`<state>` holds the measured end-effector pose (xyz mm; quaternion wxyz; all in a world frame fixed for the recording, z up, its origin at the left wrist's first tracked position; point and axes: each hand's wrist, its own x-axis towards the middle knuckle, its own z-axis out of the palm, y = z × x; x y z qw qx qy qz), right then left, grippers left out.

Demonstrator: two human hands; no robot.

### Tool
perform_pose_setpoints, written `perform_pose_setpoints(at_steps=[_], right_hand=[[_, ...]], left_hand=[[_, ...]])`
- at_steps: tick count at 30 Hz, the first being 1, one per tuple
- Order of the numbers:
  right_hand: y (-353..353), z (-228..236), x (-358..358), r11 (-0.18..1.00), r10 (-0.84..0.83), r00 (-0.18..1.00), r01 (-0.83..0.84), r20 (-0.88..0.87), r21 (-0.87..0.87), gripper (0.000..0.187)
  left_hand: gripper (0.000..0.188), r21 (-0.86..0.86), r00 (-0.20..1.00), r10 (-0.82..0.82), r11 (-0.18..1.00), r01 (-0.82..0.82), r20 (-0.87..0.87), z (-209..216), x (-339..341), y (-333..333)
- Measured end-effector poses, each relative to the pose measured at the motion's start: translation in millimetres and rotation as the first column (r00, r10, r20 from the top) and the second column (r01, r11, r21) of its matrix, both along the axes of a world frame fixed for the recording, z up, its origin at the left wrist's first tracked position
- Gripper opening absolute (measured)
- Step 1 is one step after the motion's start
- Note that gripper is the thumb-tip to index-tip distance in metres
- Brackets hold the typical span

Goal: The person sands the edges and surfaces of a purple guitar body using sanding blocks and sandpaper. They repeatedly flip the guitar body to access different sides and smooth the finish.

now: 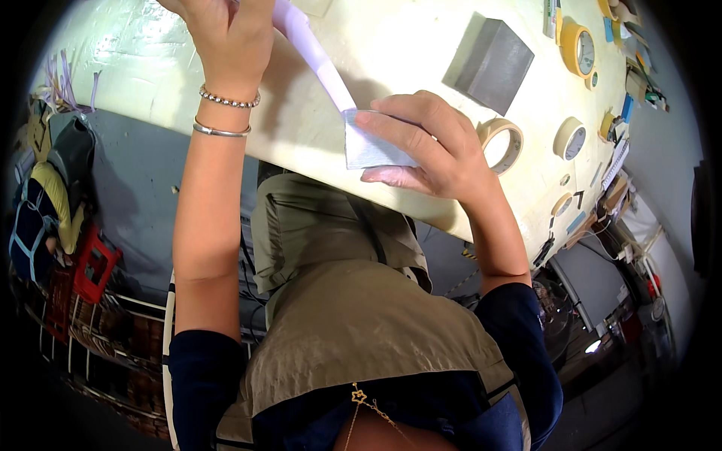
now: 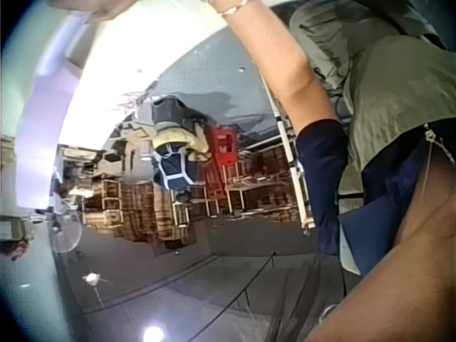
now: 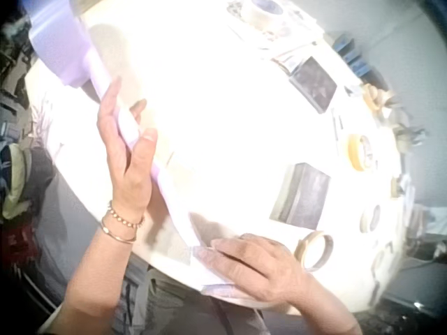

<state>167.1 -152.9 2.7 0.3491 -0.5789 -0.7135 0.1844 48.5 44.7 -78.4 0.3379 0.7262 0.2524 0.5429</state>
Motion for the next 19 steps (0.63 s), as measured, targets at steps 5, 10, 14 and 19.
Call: perform_pose_setpoints(at_steps=[5, 10, 14, 19], right_hand=[[0, -15, 6, 0.984, 0.058, 0.992, -0.076, 0.108, 0.164, 0.049], [10, -13, 8, 0.995, 0.065, 0.995, -0.072, 0.081, 0.076, 0.046], [7, -10, 0, 1.0, 0.003, 1.0, -0.002, -0.015, 0.018, 0.047], [10, -17, 1, 1.0, 0.009, 0.991, -0.009, -0.136, 0.003, 0.044]], left_hand=[[0.063, 0.023, 0.998, -0.039, 0.999, 0.038, 0.05, -3, 1, 5], [0.062, 0.046, 0.995, -0.068, 0.997, 0.065, 0.073, -7, 2, 8], [0.062, 0.058, 0.997, -0.062, 0.997, 0.059, 0.043, -6, 2, 9], [0.062, 0.078, 0.998, -0.062, 0.995, 0.062, 0.006, -8, -1, 10]])
